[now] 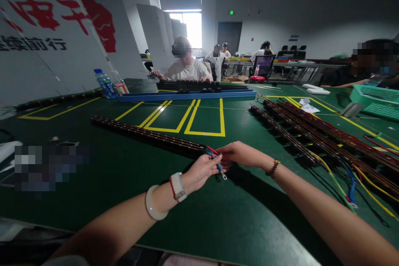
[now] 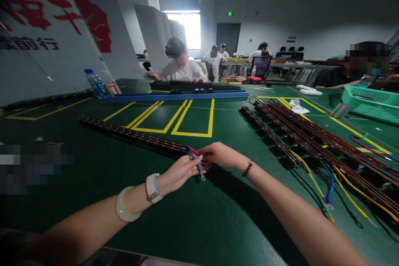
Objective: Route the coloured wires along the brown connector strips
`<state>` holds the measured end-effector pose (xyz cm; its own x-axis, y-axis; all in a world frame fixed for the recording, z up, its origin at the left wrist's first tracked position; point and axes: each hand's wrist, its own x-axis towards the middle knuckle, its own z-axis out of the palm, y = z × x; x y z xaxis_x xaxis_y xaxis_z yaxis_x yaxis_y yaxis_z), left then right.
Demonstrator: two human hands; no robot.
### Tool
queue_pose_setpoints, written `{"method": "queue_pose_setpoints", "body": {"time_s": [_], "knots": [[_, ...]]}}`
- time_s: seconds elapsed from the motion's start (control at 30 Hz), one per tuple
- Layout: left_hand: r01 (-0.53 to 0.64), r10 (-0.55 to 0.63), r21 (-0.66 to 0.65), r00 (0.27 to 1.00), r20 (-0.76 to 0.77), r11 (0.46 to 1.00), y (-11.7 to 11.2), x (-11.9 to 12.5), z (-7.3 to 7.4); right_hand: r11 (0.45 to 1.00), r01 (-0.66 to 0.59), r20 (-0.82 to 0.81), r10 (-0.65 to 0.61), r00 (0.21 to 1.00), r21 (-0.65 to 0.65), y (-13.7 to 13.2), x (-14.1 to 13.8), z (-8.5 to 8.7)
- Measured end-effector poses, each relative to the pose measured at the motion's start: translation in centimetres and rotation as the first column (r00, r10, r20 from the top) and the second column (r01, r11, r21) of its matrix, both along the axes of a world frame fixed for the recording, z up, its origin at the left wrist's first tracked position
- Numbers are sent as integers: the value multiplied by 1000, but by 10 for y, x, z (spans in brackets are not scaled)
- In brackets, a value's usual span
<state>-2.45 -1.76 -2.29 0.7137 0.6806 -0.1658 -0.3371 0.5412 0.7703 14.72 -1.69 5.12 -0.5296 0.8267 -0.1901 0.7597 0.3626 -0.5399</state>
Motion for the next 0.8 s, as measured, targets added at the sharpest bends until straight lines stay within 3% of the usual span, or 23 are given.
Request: {"method": "queue_pose_setpoints", "body": {"time_s": [0.2,0.33,0.53,0.67,0.73,0.8], "knots": [[-4,4,-29,1000,-8,1000,-1,-3,3,954,-165,202,115,973,252,9,2,4],[-1,0,-71,1000,-6,997,-2,-5,7,857,-388,513,177,840,338,33,7,1],[-35,32,-60,998,-49,998,-3,-6,8,585,-754,794,285,536,299,75,3,2],[-1,0,-44,999,-32,999,-2,-7,5,380,-879,864,294,410,287,95,2,0],[5,-7,-45,1000,-30,999,-1,-8,4,362,-881,860,292,419,306,96,5,-2],[2,-5,-59,999,-41,998,-1,-8,5,433,-828,810,298,505,357,91,11,-6]]}}
